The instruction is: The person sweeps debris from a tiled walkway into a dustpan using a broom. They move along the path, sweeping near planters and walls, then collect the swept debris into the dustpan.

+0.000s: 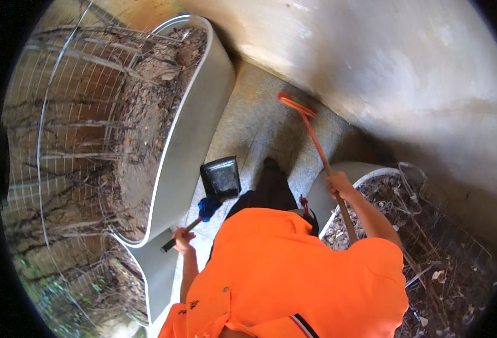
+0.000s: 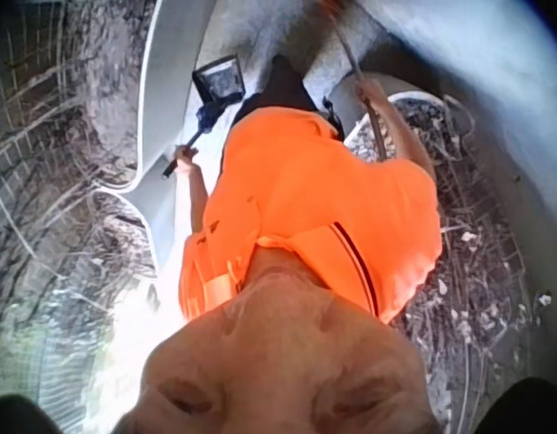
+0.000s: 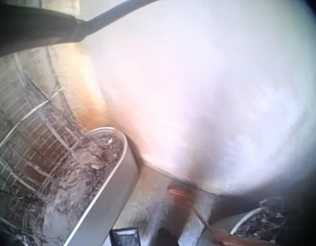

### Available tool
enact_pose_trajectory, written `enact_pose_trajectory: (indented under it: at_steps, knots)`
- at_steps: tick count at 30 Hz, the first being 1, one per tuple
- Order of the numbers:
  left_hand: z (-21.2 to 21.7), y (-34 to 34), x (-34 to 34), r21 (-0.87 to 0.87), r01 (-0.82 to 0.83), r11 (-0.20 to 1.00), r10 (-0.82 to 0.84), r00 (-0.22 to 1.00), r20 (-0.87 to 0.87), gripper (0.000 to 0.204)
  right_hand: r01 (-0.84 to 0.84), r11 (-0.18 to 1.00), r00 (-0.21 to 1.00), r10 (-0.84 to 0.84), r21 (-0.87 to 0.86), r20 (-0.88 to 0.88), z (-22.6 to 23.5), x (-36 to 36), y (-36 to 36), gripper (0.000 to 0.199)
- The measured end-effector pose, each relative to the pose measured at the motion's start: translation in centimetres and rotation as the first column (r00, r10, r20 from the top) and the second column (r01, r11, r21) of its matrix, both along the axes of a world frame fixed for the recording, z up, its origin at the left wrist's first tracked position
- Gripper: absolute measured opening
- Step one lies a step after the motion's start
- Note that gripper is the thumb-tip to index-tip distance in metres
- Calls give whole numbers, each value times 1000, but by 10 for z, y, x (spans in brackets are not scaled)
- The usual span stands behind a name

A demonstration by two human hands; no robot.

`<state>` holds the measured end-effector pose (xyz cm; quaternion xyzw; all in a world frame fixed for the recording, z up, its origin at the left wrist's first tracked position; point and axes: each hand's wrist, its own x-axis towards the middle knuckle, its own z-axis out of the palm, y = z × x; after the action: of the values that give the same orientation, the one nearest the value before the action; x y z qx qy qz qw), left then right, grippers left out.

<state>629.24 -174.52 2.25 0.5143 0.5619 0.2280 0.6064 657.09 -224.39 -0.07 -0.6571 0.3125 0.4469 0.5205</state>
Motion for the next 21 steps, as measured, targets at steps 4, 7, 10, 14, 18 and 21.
enact_pose_trajectory:
  at_steps: [4,7,10,14,18,21]
  knots:
    - [-15,1,-29,-43,-85,995,85,996,-19,27,107,991,994,-106,75,-15,14,10,6,21]
    - [-25,-3,-54,-57,-150,987,148,989,-31,27,-234,966,859,153,109,489,-18,32,18,21]
    - [-19,-10,-69,-33,-227,973,224,971,-80,27,-567,783,244,457,-257,855,-80,83,50,17]
    - [-16,-20,-105,-12,-315,949,313,947,-74,26,-314,949,796,245,30,553,-110,118,213,10]
    - [3,-41,-117,42,-423,905,425,900,-94,26,239,965,940,-203,108,-274,-102,139,360,7]
    - [11,-57,-120,80,-479,874,485,863,-137,27,139,973,966,-92,185,-242,-98,158,416,13]
